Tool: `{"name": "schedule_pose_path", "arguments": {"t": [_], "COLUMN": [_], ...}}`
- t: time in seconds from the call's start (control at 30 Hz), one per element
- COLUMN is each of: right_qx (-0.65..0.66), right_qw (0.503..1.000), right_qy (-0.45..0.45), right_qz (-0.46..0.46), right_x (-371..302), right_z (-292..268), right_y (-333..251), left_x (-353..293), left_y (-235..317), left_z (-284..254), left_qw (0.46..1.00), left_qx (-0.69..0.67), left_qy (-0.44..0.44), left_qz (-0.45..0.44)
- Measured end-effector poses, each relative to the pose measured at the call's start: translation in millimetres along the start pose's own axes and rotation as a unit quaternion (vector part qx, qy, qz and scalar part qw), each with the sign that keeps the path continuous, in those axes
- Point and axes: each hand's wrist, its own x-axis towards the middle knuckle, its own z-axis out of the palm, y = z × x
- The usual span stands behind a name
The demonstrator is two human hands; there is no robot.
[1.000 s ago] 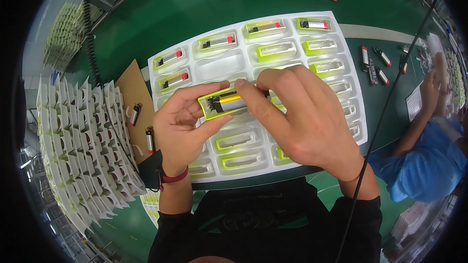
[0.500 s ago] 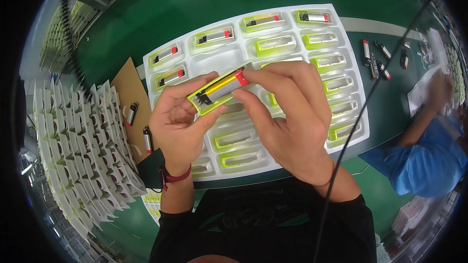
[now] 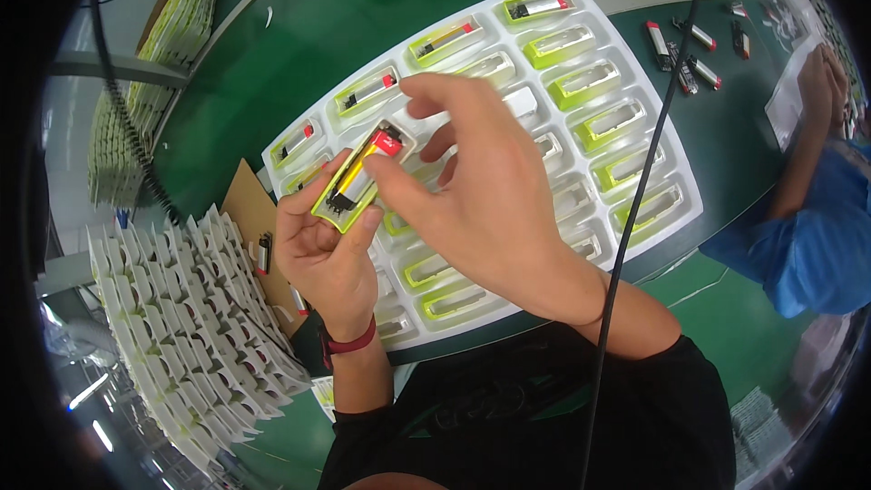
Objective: Assembling small electronic components into plastic housings on a production line.
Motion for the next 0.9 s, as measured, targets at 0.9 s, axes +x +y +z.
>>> {"name": "schedule_pose_path", "arguments": {"t": [0.9], "right_qx": [-0.130], "right_qw": [0.940], "right_qy": [-0.182], "right_qz": [-0.258], "right_x": [-7], "right_z": [-42], "right_y": [32], "left_x": [-7], "left_y": [38], "left_z": [11], "left_qw": [0.889], "left_qx": [0.430], "left_qy": [-0.151], "left_qz": [0.055]}}
